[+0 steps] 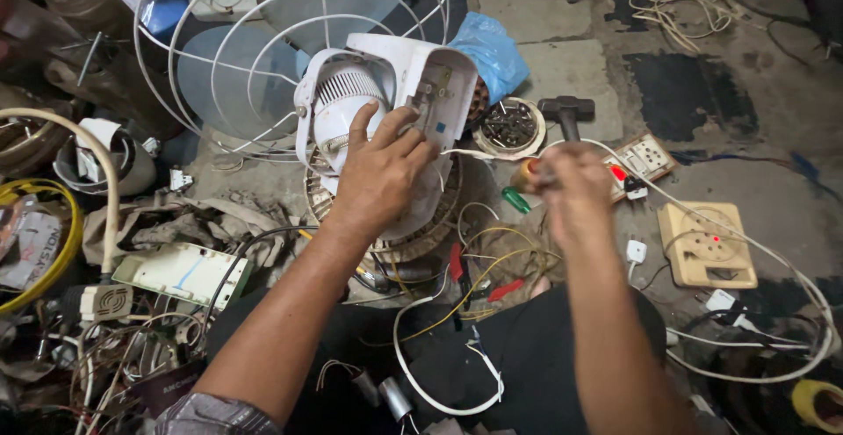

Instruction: The person is repairing a white electric fan motor while sitting on the floor. They use pliers to strip and cut wires, connect them to the motor terminals, and secure the connections. The person also handles the fan cage and motor housing during the process.

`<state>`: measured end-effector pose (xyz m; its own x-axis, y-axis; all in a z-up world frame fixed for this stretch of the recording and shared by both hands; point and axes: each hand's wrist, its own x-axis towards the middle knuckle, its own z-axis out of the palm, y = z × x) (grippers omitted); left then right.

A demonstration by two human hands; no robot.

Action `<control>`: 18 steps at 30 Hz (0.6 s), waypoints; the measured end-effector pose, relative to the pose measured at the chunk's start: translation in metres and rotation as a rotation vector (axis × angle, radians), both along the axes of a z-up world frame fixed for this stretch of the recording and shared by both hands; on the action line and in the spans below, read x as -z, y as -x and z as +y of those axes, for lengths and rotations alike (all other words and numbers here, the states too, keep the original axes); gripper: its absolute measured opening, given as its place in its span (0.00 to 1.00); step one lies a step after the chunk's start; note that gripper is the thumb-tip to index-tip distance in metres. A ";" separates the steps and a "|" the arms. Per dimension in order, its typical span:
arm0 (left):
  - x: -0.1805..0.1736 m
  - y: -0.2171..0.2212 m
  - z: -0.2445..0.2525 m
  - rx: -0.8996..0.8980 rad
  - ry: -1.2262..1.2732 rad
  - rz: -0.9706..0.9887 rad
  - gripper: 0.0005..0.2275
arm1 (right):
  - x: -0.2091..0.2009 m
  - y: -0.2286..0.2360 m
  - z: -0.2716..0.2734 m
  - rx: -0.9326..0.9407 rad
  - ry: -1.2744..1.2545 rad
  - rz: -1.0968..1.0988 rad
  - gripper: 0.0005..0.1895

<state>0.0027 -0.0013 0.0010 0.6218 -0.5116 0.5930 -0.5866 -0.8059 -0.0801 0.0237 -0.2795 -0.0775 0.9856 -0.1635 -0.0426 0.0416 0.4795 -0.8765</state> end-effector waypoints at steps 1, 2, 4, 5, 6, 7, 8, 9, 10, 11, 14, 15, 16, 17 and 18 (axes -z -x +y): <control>0.000 0.000 0.000 -0.008 -0.007 -0.007 0.09 | 0.002 0.002 -0.009 0.050 -0.031 0.041 0.06; 0.001 0.001 0.000 -0.005 -0.007 -0.005 0.08 | 0.007 0.006 -0.019 0.103 -0.061 0.080 0.06; 0.000 0.002 0.000 -0.004 -0.009 -0.004 0.08 | 0.018 0.008 -0.035 0.158 -0.108 0.139 0.05; -0.001 0.002 0.001 0.015 0.011 -0.022 0.10 | 0.025 0.004 -0.036 0.160 -0.124 0.159 0.05; -0.001 0.003 0.001 0.035 0.030 -0.040 0.12 | 0.034 0.002 -0.036 0.162 -0.141 0.178 0.05; -0.001 0.005 0.002 0.055 0.049 -0.058 0.13 | 0.043 0.000 -0.032 0.154 -0.056 0.151 0.06; -0.001 0.007 0.002 0.065 0.099 -0.081 0.16 | 0.050 -0.002 -0.026 0.146 0.029 0.121 0.07; -0.001 0.009 0.003 0.074 0.149 -0.104 0.19 | 0.054 -0.002 -0.021 0.138 0.114 0.091 0.08; 0.000 0.011 0.006 0.078 0.197 -0.130 0.22 | 0.056 -0.002 -0.015 0.136 0.222 0.100 0.08; 0.003 0.015 0.008 0.081 0.268 -0.124 0.24 | 0.057 -0.002 -0.006 0.134 0.330 0.107 0.09; 0.022 0.039 0.011 0.127 0.391 -0.051 0.28 | 0.060 0.009 0.005 0.103 0.797 0.029 0.12; 0.028 0.051 0.011 0.163 0.375 0.000 0.29 | 0.063 0.013 0.007 0.088 0.975 -0.017 0.13; 0.033 0.062 0.012 0.193 0.361 0.048 0.29 | 0.066 0.014 0.008 0.023 1.118 0.007 0.16; 0.035 0.071 0.015 0.245 0.374 0.083 0.28 | 0.069 0.013 0.008 -0.043 1.261 0.031 0.19; 0.036 0.080 0.017 0.298 0.388 0.116 0.27 | 0.073 0.012 0.008 -0.108 1.404 0.055 0.23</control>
<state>-0.0770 0.0155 -0.0354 0.5555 -0.4324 0.7103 -0.7831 -0.5594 0.2719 0.0118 -0.2717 -0.1504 0.9983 -0.0258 0.0524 0.0123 -0.7845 -0.6199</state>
